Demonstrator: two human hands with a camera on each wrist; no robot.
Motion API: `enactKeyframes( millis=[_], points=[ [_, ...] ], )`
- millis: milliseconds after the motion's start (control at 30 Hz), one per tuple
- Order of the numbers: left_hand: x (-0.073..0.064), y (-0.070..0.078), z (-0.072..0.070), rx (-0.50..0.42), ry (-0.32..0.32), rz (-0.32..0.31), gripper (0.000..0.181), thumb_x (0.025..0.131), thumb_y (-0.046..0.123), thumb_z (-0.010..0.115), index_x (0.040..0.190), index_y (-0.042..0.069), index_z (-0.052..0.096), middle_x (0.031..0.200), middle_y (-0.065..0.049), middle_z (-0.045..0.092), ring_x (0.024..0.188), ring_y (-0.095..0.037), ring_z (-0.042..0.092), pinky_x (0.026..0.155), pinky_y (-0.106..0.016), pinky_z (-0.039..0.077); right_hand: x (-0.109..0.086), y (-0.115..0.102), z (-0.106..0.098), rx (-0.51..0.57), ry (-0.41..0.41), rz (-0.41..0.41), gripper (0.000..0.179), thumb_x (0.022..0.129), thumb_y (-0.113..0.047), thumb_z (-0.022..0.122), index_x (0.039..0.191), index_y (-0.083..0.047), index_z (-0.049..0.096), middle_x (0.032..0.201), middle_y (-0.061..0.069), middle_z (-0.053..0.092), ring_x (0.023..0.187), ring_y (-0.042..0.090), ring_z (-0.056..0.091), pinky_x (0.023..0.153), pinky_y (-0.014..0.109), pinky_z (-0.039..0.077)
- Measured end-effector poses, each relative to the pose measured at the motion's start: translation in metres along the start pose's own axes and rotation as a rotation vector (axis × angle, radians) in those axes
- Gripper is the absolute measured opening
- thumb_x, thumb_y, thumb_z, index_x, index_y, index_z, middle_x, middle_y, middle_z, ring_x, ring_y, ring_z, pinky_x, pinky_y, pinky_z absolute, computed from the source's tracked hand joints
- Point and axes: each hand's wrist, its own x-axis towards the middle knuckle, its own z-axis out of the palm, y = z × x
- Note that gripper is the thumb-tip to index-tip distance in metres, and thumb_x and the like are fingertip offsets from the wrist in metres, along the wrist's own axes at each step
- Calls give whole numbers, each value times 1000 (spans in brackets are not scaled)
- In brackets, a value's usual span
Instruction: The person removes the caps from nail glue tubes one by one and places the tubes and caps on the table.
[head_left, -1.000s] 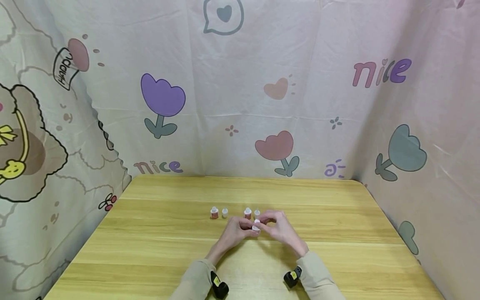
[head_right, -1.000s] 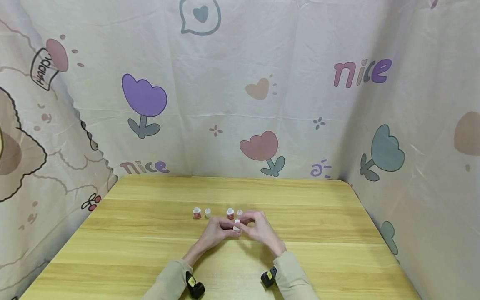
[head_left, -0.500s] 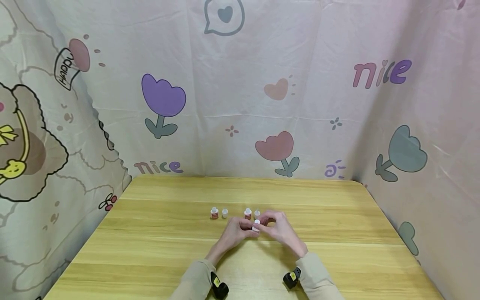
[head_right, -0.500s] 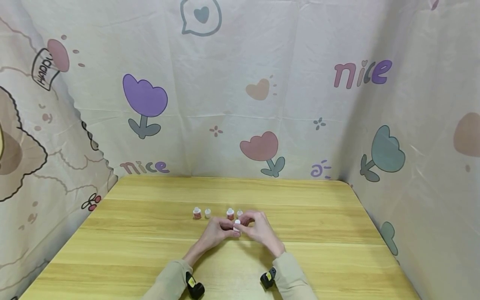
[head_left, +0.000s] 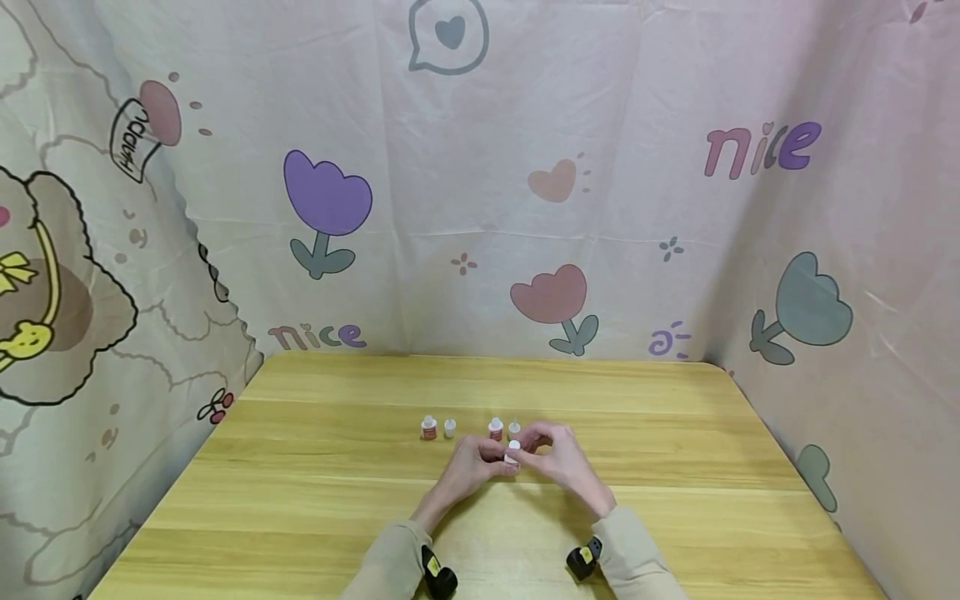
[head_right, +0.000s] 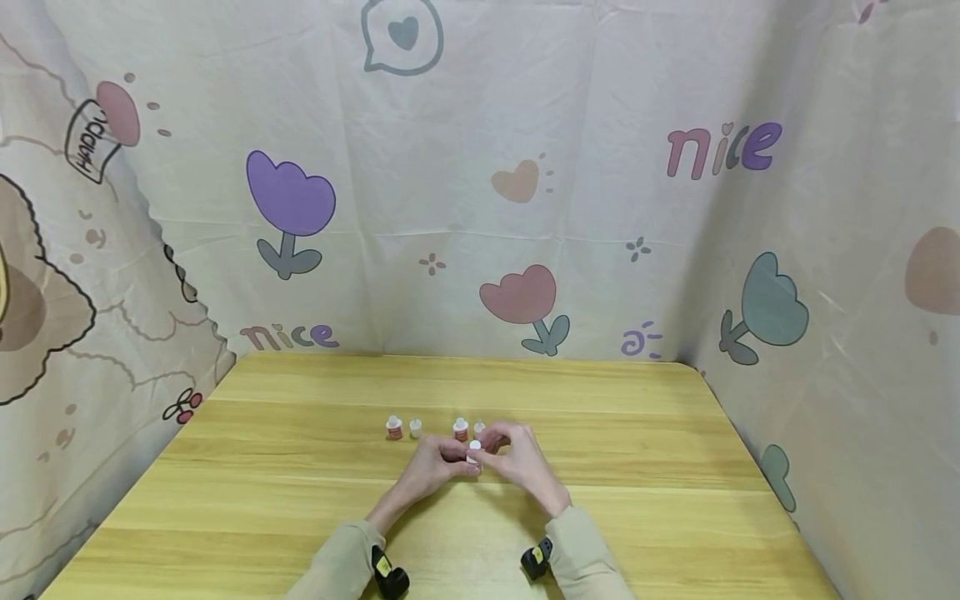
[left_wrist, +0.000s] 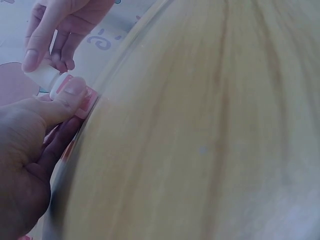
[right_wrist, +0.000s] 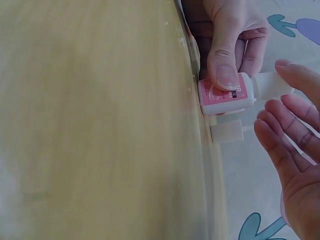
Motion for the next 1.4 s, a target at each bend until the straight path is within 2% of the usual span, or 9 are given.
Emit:
enactKeyframes(
  millis=[200,367,533,667,800,967,1267,1400],
  points=[
    [0,0,0,12,0,-2,17,81,15,84,96,8,81,89,-7,80,77,3,68,72,-17,55,-1,0,0,-11,-4,-9,12,85,-7,79,95,-3,74,87,12,75,77,13,68,78,40,61],
    [1,-2,1,3,0,9,16,81,16,84,95,8,81,89,-8,80,79,0,70,72,-18,56,-1,0,-2,-13,-25,-24,14,85,-6,79,98,-4,75,90,8,75,81,8,68,84,31,60],
    [0,-1,1,0,6,12,15,81,16,84,93,9,81,89,-9,80,81,-4,72,72,-17,55,0,-1,-3,7,-50,-34,19,85,-3,77,103,2,74,93,10,75,83,6,68,86,28,59],
    [0,-1,0,-1,0,12,14,81,15,84,93,8,81,88,-9,80,78,-2,70,71,-17,55,0,-1,-3,18,-52,-28,19,86,-6,77,102,3,74,93,11,75,83,6,68,84,31,60],
    [0,-2,0,7,-8,17,14,82,15,83,94,7,81,87,-8,80,76,2,68,70,-18,55,0,-2,-3,24,-27,4,14,86,-11,80,95,-3,74,89,10,75,79,7,67,80,35,61],
    [1,-1,0,11,-8,13,15,82,16,83,95,8,81,87,-7,80,76,3,69,71,-18,56,1,-1,-2,28,-8,12,12,85,-12,81,92,-6,74,87,10,75,78,12,68,79,38,61],
    [1,-3,1,0,5,13,14,81,16,84,93,9,81,88,-9,80,81,-9,74,72,-17,56,0,-4,-4,21,-46,-30,16,84,0,76,100,-2,75,91,10,74,82,9,68,84,36,61],
    [0,-3,1,-2,10,20,14,81,15,84,92,9,81,88,-9,80,81,-10,74,71,-17,55,0,-3,-4,23,-53,-24,16,84,-1,76,100,-1,74,92,11,74,82,8,68,83,37,61]
  ],
)
